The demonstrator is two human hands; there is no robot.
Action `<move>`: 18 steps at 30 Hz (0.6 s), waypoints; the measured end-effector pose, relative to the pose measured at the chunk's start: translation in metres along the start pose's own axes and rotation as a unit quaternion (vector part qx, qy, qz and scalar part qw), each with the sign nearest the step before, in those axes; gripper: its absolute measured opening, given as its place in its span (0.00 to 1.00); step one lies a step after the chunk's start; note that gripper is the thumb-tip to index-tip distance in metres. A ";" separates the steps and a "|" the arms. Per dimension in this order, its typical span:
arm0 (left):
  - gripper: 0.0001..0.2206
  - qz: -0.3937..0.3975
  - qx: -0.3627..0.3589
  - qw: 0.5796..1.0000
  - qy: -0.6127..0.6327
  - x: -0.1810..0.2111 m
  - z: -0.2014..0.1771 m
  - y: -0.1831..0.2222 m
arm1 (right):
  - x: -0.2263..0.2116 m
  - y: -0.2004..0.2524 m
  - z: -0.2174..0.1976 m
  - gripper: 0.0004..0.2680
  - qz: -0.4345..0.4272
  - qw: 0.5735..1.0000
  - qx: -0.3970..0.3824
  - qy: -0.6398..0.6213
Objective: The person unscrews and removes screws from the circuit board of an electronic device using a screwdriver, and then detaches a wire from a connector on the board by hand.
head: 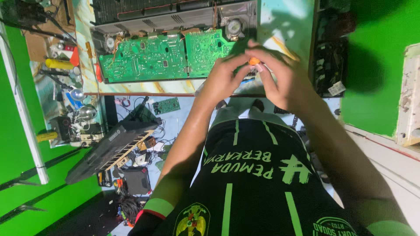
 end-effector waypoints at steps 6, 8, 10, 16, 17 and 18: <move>0.12 0.000 0.021 1.000 0.021 0.001 -0.003 -0.007 | 0.006 0.000 0.005 0.10 0.067 0.997 0.029 -0.001; 0.15 -0.072 -0.017 0.997 0.008 -0.002 -0.003 -0.004 | 0.005 0.003 0.007 0.08 0.035 0.999 0.016 -0.004; 0.12 -0.093 -0.047 0.995 0.004 -0.003 -0.001 -0.001 | 0.004 0.005 0.009 0.09 0.029 0.999 0.016 -0.027; 0.13 0.025 0.037 0.999 0.007 -0.006 0.003 -0.003 | 0.004 0.000 0.011 0.12 0.026 0.999 0.025 0.020; 0.14 0.011 0.027 1.000 -0.005 -0.007 0.003 -0.003 | 0.005 0.000 0.011 0.12 0.065 0.997 0.035 -0.004; 0.14 -0.014 0.005 1.000 0.000 -0.007 0.003 -0.004 | 0.005 0.000 0.011 0.11 0.055 0.998 0.037 0.011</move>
Point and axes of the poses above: each hand's wrist, its own y-axis away from the middle knuckle, its own z-axis out of the palm, x = y × z, the point moved 1 cm from there along -y, towards the middle knuckle, and after that the axes turned 7 degrees about -y, right-handed, at the moved point
